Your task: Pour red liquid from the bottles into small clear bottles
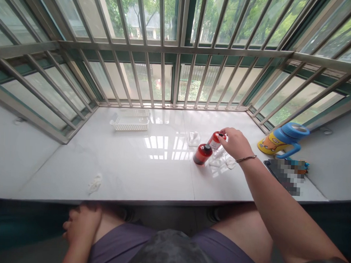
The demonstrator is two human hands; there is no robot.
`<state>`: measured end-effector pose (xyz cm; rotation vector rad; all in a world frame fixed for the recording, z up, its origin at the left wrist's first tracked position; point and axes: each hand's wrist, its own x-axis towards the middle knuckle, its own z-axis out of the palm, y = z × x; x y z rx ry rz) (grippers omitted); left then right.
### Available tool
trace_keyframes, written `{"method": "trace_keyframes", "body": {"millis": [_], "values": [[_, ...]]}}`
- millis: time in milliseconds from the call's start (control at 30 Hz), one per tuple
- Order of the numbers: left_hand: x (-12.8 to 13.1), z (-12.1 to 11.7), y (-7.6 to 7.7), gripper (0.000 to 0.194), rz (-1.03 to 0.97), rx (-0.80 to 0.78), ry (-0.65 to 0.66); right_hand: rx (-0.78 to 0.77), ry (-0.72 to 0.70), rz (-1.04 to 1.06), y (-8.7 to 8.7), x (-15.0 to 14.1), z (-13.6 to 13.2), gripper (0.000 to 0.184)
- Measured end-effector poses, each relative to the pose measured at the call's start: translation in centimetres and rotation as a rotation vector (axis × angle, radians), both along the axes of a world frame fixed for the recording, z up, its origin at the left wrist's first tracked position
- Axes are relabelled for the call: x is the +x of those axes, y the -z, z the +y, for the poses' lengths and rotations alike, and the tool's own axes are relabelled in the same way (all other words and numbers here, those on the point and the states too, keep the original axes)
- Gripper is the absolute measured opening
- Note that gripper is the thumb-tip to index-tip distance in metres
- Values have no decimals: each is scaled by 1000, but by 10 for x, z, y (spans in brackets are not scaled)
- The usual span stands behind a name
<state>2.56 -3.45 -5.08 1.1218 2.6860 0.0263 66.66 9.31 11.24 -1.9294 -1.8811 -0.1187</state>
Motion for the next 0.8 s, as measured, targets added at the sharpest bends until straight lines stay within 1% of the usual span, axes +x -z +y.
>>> {"method": "trace_keyframes", "body": {"millis": [100,200,233,367,433,533,633,800], "values": [[0,0,-1,86,-6,-14,-1,-50,14,-36,2,5,15,30],[-2,1,-1,87,-8,-20,15,-108,60,-25,2,14,29,44],[-2,0,-1,87,-7,-19,21,-130,70,-14,2,17,34,45],[-4,0,1,85,1,-5,29,-218,81,41,1,28,47,36],[-4,-1,2,85,3,-4,24,-230,91,72,0,30,48,34],[-2,-2,1,87,0,-8,20,-211,109,96,-1,27,45,38],[-1,-2,1,87,0,-4,21,-187,109,85,0,20,41,42],[-3,-1,3,88,9,-15,26,-203,91,53,2,10,42,40]]}}
